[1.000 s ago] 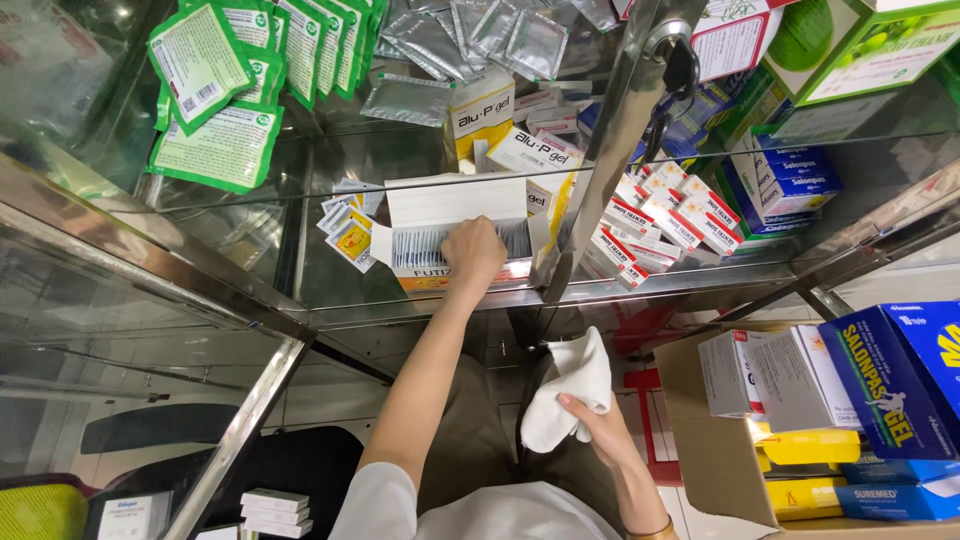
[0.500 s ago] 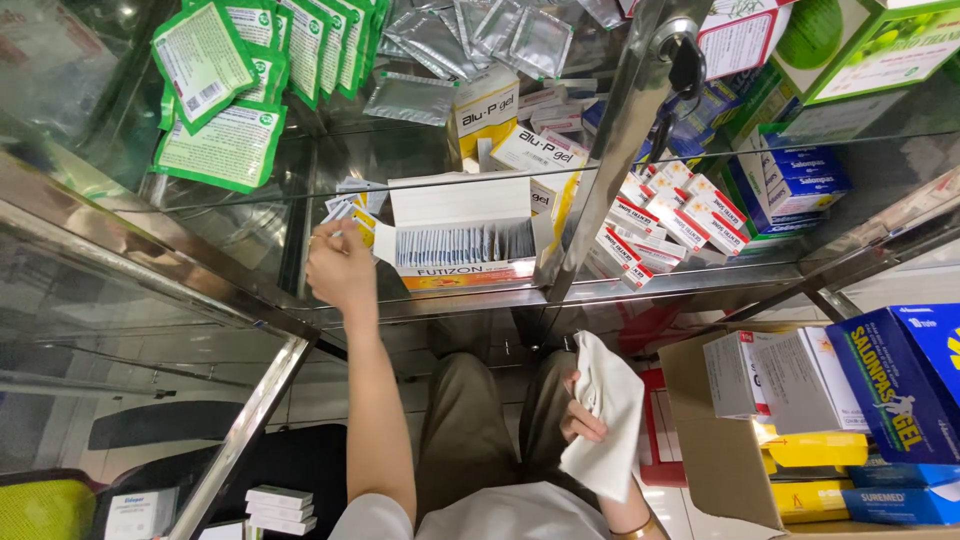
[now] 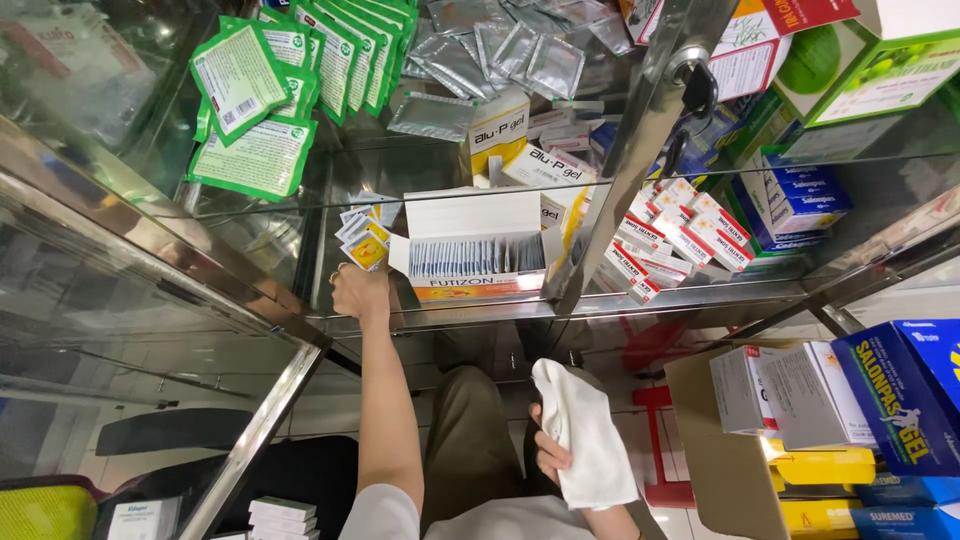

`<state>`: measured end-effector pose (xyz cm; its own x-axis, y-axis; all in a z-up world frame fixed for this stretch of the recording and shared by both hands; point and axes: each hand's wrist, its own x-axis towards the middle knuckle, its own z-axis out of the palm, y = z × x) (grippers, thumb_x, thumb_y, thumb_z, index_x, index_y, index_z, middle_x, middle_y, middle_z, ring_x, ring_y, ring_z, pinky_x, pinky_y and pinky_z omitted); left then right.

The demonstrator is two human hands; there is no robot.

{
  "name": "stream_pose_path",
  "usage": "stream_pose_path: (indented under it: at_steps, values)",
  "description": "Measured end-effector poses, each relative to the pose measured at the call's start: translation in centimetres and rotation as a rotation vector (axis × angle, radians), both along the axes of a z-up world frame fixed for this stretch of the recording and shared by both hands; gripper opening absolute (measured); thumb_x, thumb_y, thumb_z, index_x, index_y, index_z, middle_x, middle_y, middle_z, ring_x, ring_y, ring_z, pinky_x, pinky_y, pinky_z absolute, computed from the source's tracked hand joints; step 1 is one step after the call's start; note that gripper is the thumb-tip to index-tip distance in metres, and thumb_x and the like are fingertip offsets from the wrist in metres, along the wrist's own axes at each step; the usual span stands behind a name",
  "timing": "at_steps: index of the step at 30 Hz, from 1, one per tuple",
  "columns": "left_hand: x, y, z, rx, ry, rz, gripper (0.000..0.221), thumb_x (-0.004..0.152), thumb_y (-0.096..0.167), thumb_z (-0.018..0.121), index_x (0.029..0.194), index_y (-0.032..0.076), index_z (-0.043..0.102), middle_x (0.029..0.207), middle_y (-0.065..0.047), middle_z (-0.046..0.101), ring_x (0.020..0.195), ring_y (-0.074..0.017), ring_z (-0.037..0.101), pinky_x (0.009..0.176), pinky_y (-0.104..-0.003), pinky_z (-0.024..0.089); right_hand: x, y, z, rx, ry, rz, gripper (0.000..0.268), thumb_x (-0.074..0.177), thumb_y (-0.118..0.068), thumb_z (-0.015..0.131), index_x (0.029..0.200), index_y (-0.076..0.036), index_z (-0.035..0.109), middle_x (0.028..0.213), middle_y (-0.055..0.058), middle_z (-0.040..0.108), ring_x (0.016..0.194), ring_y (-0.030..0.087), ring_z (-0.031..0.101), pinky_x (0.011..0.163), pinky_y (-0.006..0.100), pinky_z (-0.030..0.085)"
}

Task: Cleaning the pharmacy counter and shelves with a white cloth while organizing medicine packets.

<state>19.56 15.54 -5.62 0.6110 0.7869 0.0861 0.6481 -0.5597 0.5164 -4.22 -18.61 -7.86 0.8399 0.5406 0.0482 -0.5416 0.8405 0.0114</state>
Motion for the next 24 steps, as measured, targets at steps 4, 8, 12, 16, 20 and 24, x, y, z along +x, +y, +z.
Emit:
stream_pose_path:
  at_steps: [4, 8, 12, 16, 20, 24]
  values:
    - [-1.4, 0.8, -0.4, 0.012, -0.078, -0.015, 0.052, 0.077, 0.047, 0.087, 0.098, 0.002, 0.074, 0.1, -0.019, 0.073, 0.091, -0.0411, 0.073, 0.071, -0.052, 0.057, 0.4, -0.6, -2.8, -0.14, 0.103, -0.022, 0.063, 0.1, -0.053, 0.042, 0.15, -0.015, 0.041, 0.125, 0.018, 0.063, 0.049, 0.015, 0.046, 0.044, 0.027, 0.04]
    - [-6.1, -0.6, 3.0, 0.049, -0.474, -0.109, 0.027, 0.097, 0.027, 0.076, 0.097, 0.0, 0.072, 0.083, -0.015, 0.073, 0.072, -0.0319, 0.074, 0.062, -0.044, 0.055, 1.0, -0.3, -0.7, -0.26, 0.088, -0.053, 0.063, 0.102, -0.044, 0.051, 0.152, -0.007, 0.039, 0.135, 0.019, 0.062, 0.059, 0.018, 0.051, 0.046, 0.029, 0.044]
    - [-12.5, -5.9, 6.3, -0.407, -0.916, -0.408, 0.014, 0.101, 0.009, 0.066, 0.108, -0.003, 0.069, 0.079, -0.007, 0.072, 0.068, -0.0108, 0.069, 0.061, -0.027, 0.056, 1.9, -0.2, -3.4, -0.35, 0.093, -0.076, 0.067, 0.09, -0.046, 0.058, 0.146, -0.012, 0.041, 0.114, 0.018, 0.063, 0.073, 0.024, 0.058, 0.048, 0.03, 0.046]
    - [-17.2, -11.0, 4.2, -0.677, -0.851, -0.618, 0.014, 0.098, 0.007, 0.067, 0.105, -0.004, 0.072, 0.081, -0.007, 0.076, 0.069, -0.0088, 0.07, 0.064, -0.024, 0.057, 2.6, 0.2, -7.5, -0.339, 0.073, -0.069, 0.07, 0.084, -0.049, 0.059, 0.141, -0.013, 0.041, 0.101, 0.018, 0.062, 0.08, 0.027, 0.061, 0.05, 0.031, 0.047]
    - [-19.7, -15.3, 2.4, -0.974, -0.486, -0.732, 0.013, 0.094, 0.005, 0.069, 0.085, -0.004, 0.073, 0.069, -0.008, 0.074, 0.059, -0.0112, 0.072, 0.055, -0.027, 0.057, 2.5, 0.1, -7.7, -0.435, -0.136, -0.015, 0.063, 0.105, -0.045, 0.058, 0.144, 0.001, 0.041, 0.104, 0.021, 0.062, 0.08, 0.022, 0.058, 0.06, 0.028, 0.048]
    - [-21.1, -17.8, 3.4, -0.792, -0.438, -0.907, 0.015, 0.089, 0.004, 0.072, 0.076, -0.004, 0.07, 0.063, -0.009, 0.068, 0.053, -0.0171, 0.067, 0.05, -0.032, 0.052, 3.5, 0.8, -6.3, -0.563, -0.283, -0.108, 0.057, 0.118, -0.024, 0.061, 0.167, 0.001, 0.043, 0.097, 0.009, 0.06, 0.076, 0.012, 0.055, 0.063, 0.023, 0.047]
